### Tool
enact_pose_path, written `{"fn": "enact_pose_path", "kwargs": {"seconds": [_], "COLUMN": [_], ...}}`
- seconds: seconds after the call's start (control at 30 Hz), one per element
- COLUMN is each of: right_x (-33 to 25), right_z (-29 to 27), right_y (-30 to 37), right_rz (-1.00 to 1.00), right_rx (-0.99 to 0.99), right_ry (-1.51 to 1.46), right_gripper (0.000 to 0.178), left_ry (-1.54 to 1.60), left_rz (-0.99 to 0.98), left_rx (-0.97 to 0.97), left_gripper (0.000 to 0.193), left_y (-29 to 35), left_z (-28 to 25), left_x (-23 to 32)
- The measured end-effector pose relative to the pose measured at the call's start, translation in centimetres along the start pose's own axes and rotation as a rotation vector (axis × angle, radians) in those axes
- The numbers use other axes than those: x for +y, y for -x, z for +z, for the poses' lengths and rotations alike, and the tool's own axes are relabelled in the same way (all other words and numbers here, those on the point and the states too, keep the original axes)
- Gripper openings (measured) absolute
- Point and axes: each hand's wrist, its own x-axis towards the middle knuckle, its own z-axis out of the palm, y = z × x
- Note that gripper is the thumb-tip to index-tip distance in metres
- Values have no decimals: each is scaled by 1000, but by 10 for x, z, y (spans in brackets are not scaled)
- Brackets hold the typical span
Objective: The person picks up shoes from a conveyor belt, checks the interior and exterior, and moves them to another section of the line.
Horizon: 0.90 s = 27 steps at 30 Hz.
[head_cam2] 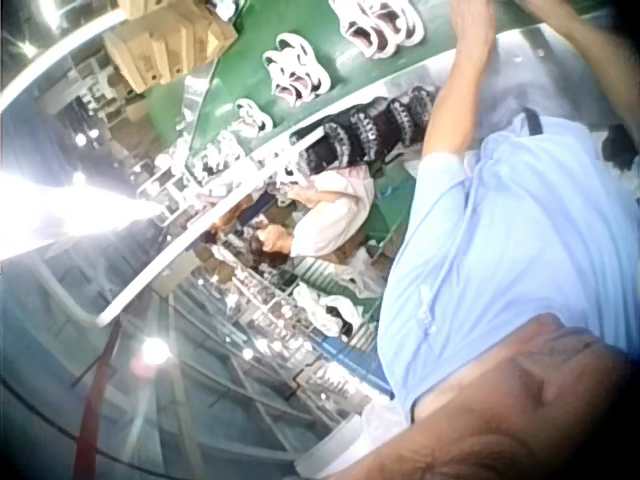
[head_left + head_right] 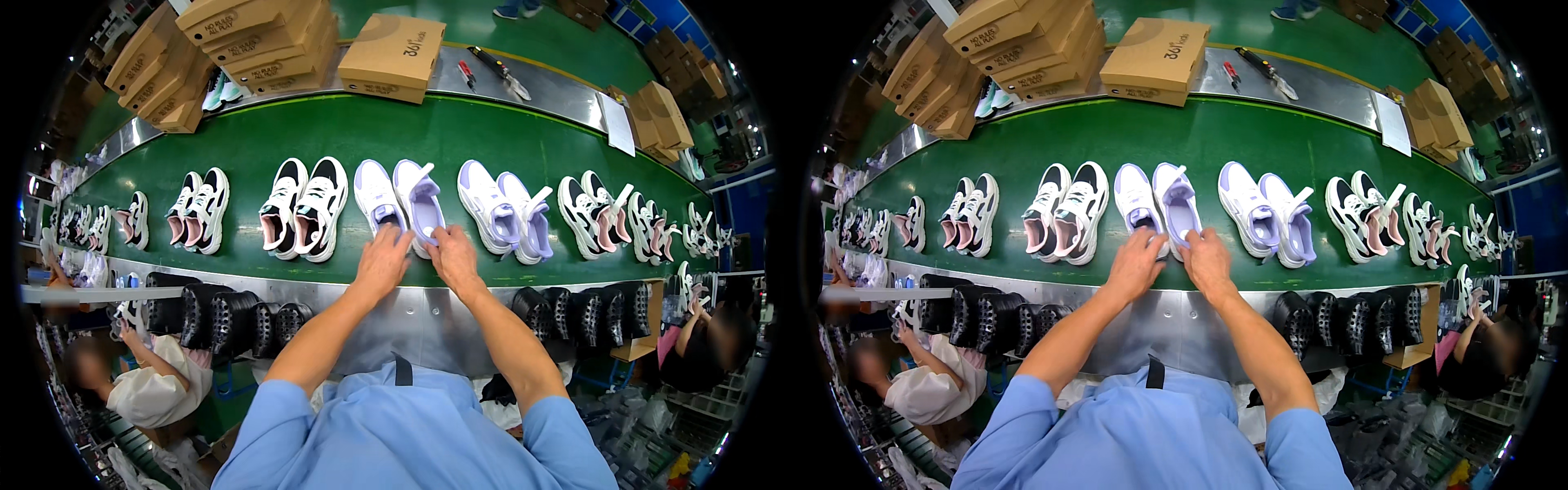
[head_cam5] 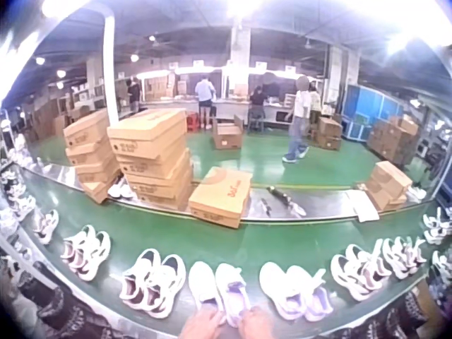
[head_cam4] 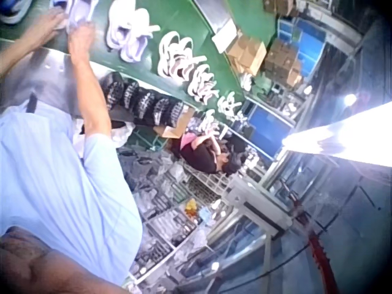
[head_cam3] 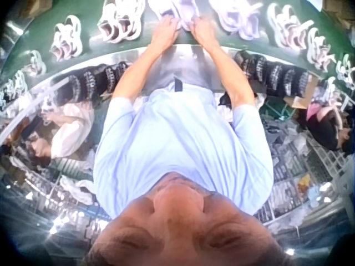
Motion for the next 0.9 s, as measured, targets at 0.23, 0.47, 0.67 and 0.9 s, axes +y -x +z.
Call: {"fn": "enact_pose_path", "kwargs": {"seconds": [0.23, 0.47, 0.67, 0.9], "right_x": [-40, -48, -52, -42], "right_z": [-71, -85, -64, -20], "right_y": [-13, 53, 161, 231], "right_rz": [-111, -64, 10, 112], "right_rx": [-20, -23, 54, 47], "right_ry": [43, 3, -64, -72], "right_gripper": [27, 28, 22, 28], "left_ry": [371, 409, 252, 378], "left_rz": [-119, -12, -110, -77], "left_rx": [-27, -85, -262, -398], "left_gripper": [10, 13, 40, 34], "left_y": [-41, 27, 110, 40], "left_z": [-43, -99, -88, 5], "left_x": [-15, 11, 53, 56]}}
